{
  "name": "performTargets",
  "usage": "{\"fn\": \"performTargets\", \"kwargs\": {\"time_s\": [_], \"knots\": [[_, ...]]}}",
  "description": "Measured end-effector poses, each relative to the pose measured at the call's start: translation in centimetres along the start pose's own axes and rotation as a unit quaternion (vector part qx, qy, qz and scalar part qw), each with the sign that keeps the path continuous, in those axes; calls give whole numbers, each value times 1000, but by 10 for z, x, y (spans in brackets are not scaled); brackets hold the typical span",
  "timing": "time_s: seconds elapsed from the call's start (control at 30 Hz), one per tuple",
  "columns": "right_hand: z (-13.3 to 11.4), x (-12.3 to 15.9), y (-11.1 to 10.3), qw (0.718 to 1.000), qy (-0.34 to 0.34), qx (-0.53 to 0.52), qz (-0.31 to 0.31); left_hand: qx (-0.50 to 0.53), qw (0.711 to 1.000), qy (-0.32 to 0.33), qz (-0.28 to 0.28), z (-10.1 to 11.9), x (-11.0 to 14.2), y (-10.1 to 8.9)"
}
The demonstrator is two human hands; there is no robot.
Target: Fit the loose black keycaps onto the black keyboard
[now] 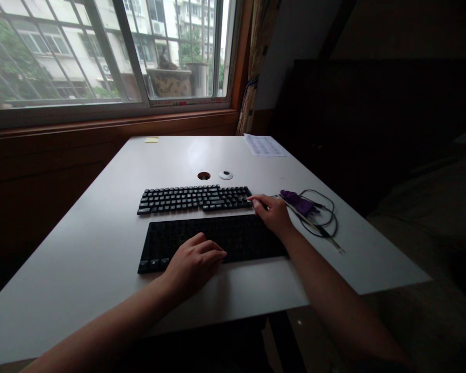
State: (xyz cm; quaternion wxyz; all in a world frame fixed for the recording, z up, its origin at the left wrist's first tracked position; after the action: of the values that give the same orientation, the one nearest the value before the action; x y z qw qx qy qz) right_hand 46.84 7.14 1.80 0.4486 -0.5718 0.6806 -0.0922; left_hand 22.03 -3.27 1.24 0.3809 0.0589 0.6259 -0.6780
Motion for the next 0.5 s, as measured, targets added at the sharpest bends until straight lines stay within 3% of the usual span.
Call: {"fn": "performTargets", "kwargs": {"time_s": [0.5], "knots": [[0, 0, 1, 1000, 8, 2, -4, 0, 1000, -9, 0, 0, -3, 2]]}}
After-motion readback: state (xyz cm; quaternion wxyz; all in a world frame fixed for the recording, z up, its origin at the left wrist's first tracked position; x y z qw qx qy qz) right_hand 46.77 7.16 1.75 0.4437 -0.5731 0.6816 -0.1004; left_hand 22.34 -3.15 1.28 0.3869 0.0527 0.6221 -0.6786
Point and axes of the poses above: each hand's wrist, its own x-axis away from the middle knuckle, its own y-axis out of the palm, z = x × y, the point moved 5 cm from there along -x, towards the middle knuckle, and after that the axes turned 6 degrees about y, right-handed, at the moved point
